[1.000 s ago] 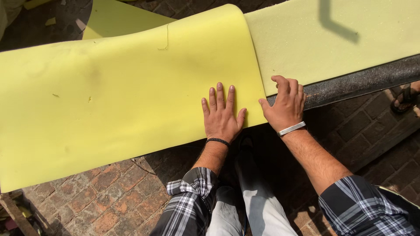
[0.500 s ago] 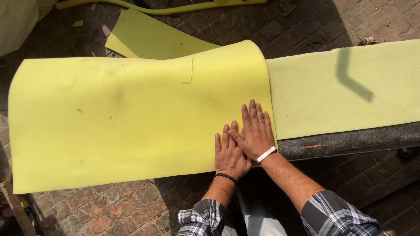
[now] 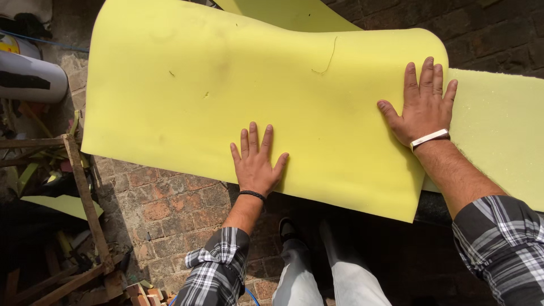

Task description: The person uses a pneumatic spray gun to apply adhesive to a long foam strip on a workbench, then places and smooths a large yellow foam sheet over the strip. They adjust the foam edges and handle additional foam pieces and tools on the bench.

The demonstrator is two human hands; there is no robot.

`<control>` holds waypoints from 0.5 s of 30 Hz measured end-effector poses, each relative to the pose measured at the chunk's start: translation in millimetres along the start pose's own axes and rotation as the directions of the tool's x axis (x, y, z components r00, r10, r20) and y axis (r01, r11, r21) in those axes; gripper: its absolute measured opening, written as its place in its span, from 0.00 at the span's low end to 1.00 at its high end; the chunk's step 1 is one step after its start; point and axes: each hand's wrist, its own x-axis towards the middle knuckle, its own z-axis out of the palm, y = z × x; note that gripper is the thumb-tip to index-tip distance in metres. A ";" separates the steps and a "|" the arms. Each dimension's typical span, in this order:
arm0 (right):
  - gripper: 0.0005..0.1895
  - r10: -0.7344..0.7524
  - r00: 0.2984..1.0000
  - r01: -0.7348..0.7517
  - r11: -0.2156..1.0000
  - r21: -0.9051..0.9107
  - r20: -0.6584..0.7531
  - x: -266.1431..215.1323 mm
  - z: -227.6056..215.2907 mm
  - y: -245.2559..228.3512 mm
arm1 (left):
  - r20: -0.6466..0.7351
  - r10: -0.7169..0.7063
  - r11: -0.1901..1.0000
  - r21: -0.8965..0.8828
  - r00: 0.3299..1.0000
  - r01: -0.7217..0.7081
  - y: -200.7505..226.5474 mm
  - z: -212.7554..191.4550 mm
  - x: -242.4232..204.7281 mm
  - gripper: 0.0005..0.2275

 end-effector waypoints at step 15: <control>0.46 -0.360 0.932 0.360 0.933 0.007 0.035 -111.9 49.0 -203.6 | -0.006 -0.183 0.981 0.067 0.983 0.183 -56.2 14.7 9.1 0.37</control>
